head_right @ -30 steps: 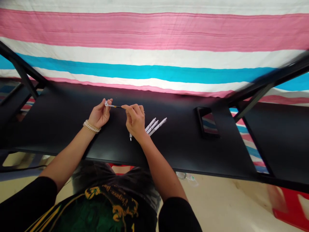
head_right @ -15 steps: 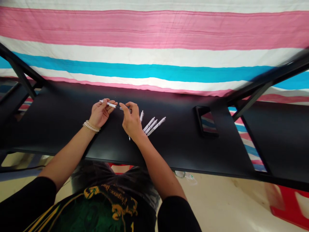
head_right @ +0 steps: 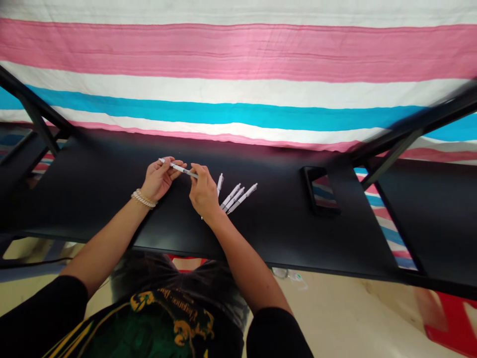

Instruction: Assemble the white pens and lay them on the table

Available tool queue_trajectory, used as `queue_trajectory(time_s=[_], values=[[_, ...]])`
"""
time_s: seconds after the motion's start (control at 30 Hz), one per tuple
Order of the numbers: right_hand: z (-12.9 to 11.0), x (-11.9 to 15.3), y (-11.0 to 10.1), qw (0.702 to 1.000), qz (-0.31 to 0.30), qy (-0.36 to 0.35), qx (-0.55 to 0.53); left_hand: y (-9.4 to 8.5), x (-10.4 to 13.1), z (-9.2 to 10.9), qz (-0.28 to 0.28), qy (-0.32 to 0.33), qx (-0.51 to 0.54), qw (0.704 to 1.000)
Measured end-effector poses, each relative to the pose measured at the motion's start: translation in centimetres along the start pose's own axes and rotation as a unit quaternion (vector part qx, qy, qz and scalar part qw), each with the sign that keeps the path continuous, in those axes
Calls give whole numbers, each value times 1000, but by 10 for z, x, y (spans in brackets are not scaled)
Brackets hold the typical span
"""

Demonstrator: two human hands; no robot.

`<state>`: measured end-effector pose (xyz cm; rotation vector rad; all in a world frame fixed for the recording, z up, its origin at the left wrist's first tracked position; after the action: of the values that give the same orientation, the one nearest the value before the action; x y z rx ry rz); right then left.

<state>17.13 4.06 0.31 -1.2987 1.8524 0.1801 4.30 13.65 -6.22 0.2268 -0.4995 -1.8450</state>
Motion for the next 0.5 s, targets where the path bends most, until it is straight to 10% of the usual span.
queue_trajectory(time_s=[0.5], values=[[8, 5, -2, 998, 2, 55, 9, -2, -1, -4, -8, -14, 0, 1000]])
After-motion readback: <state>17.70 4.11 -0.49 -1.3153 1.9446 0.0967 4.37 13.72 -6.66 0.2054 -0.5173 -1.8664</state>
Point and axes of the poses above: each hand's wrist, its own x-axis away from the middle knuckle, its own y-axis out of the palm, z = x × y, the point moved 9 cm from there along -x, towards the middle knuckle, and after that the axes turned 10 degrees about -x, right-handed, at the moved point
